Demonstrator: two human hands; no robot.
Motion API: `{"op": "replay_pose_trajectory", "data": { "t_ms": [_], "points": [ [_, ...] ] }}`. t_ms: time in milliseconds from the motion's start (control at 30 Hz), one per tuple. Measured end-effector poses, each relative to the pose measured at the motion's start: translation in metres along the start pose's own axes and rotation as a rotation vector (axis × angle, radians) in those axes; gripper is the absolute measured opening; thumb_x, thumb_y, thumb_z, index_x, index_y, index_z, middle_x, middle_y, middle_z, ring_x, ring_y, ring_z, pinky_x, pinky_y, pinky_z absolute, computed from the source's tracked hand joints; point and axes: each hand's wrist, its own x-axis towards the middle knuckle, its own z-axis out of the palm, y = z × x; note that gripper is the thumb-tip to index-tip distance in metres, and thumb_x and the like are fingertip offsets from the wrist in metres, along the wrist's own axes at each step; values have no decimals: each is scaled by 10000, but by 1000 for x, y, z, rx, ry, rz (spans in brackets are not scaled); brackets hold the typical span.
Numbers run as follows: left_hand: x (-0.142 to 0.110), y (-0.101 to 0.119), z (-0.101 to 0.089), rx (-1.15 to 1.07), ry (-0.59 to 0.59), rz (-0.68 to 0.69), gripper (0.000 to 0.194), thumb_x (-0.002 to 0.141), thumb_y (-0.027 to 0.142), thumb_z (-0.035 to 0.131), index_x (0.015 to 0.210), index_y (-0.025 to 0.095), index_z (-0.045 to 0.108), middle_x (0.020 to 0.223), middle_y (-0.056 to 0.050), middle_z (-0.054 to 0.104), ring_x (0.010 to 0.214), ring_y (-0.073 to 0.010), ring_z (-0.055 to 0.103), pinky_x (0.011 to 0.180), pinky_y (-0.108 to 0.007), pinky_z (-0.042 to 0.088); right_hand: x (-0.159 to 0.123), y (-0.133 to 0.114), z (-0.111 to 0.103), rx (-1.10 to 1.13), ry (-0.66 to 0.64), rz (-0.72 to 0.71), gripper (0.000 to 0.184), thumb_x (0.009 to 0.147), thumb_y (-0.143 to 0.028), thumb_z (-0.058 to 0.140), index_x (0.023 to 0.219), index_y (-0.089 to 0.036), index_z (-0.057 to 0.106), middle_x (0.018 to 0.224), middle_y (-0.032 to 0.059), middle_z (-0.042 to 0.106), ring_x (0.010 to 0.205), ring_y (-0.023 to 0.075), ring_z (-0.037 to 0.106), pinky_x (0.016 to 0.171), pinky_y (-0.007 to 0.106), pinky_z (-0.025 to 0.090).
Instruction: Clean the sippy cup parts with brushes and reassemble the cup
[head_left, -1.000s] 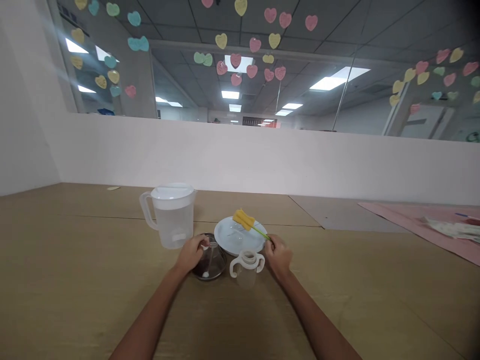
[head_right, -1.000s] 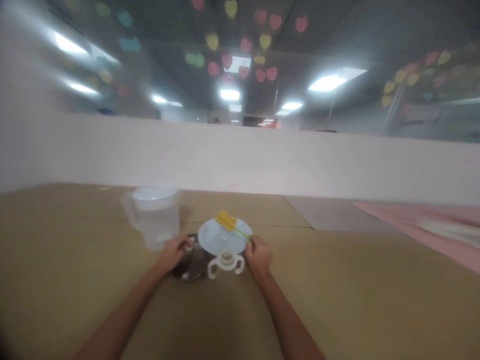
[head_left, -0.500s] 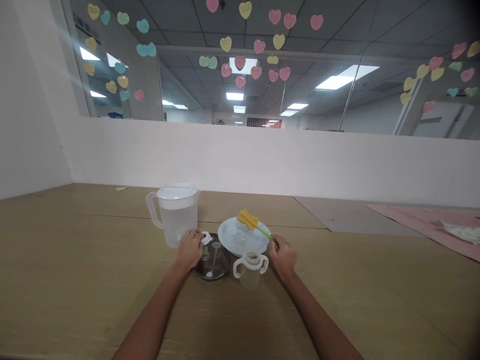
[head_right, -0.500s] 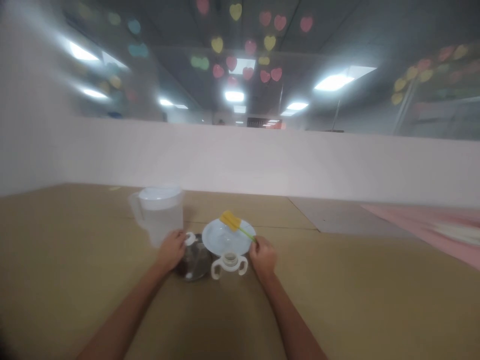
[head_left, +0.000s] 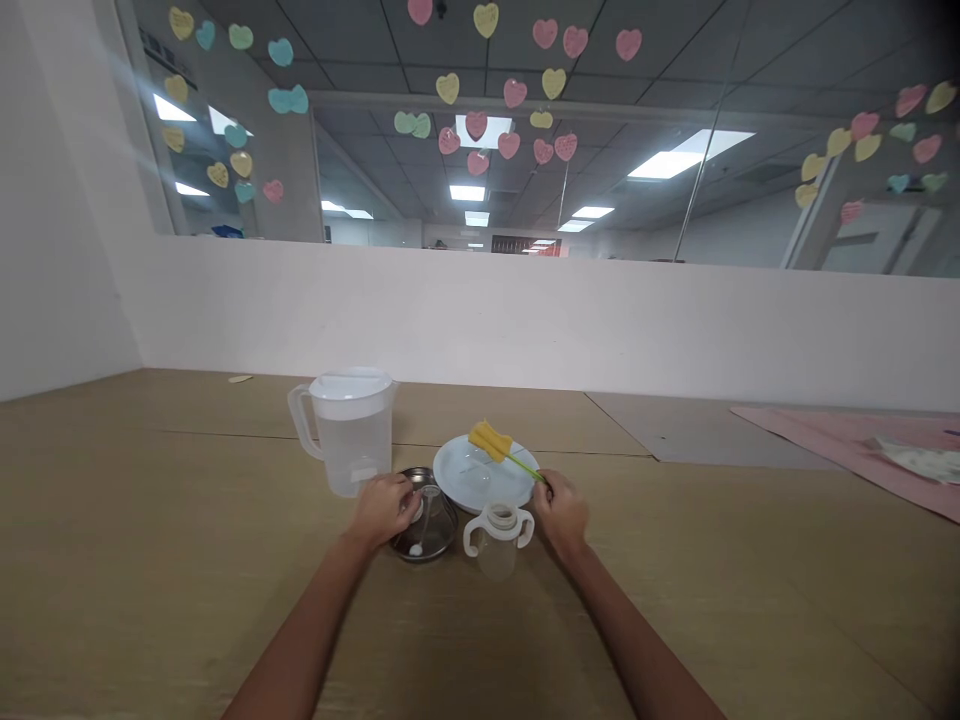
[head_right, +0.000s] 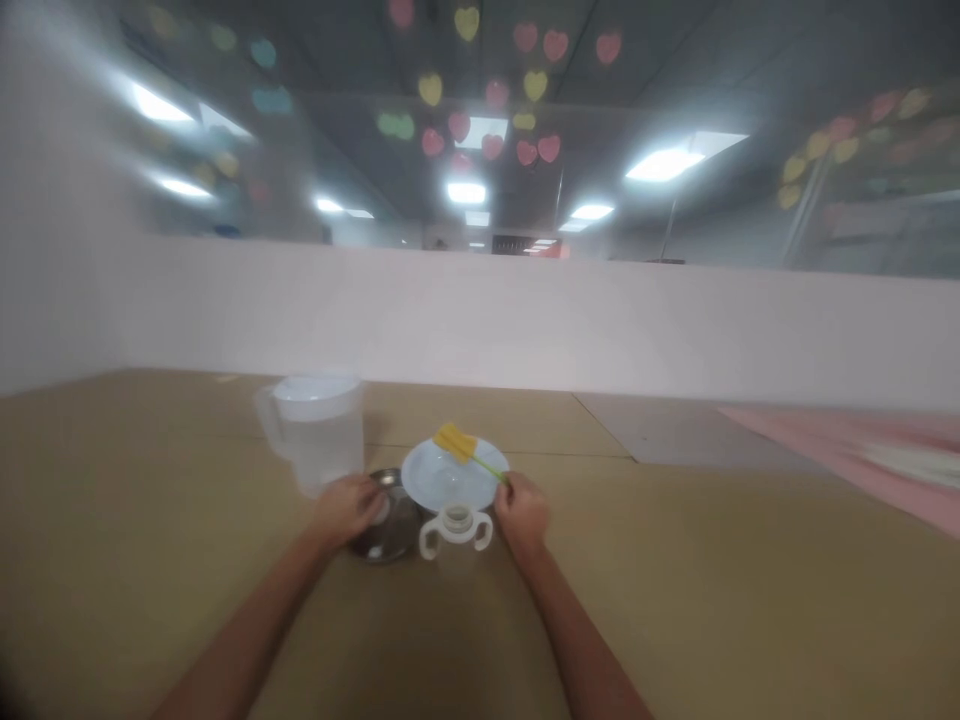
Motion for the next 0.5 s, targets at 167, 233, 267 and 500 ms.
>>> {"op": "replay_pose_trajectory", "data": {
  "t_ms": [167,233,267,500],
  "points": [
    [1,2,1,-43,-30,-101,227,806,320,438,706,182,588,776,-66,636,723,-189,583,630,-273,366,0,1,1,0,21,-20,331,771,-244,360,820,-142,671,775,63,683,666,158,575,595,231,346],
    [2,1,3,-109,-21,-137,116,774,279,481,777,191,557,793,-45,628,719,-176,581,633,-263,372,1,1,1,-2,27,-20,324,767,-239,364,810,-143,670,763,60,679,655,155,569,591,231,343],
    [2,0,4,-142,-17,-155,98,764,262,491,818,196,539,802,-36,624,717,-171,580,634,-260,376,1,1,0,-3,29,-17,321,765,-237,366,806,-144,670,756,59,676,652,154,566,589,230,341],
    [4,-1,9,-272,113,-177,194,766,270,503,947,200,514,934,-50,625,859,-201,585,745,-309,433,2,-3,-2,0,0,2,308,762,-229,371,794,-150,667,730,56,663,635,151,552,576,230,331]
  ]
}}
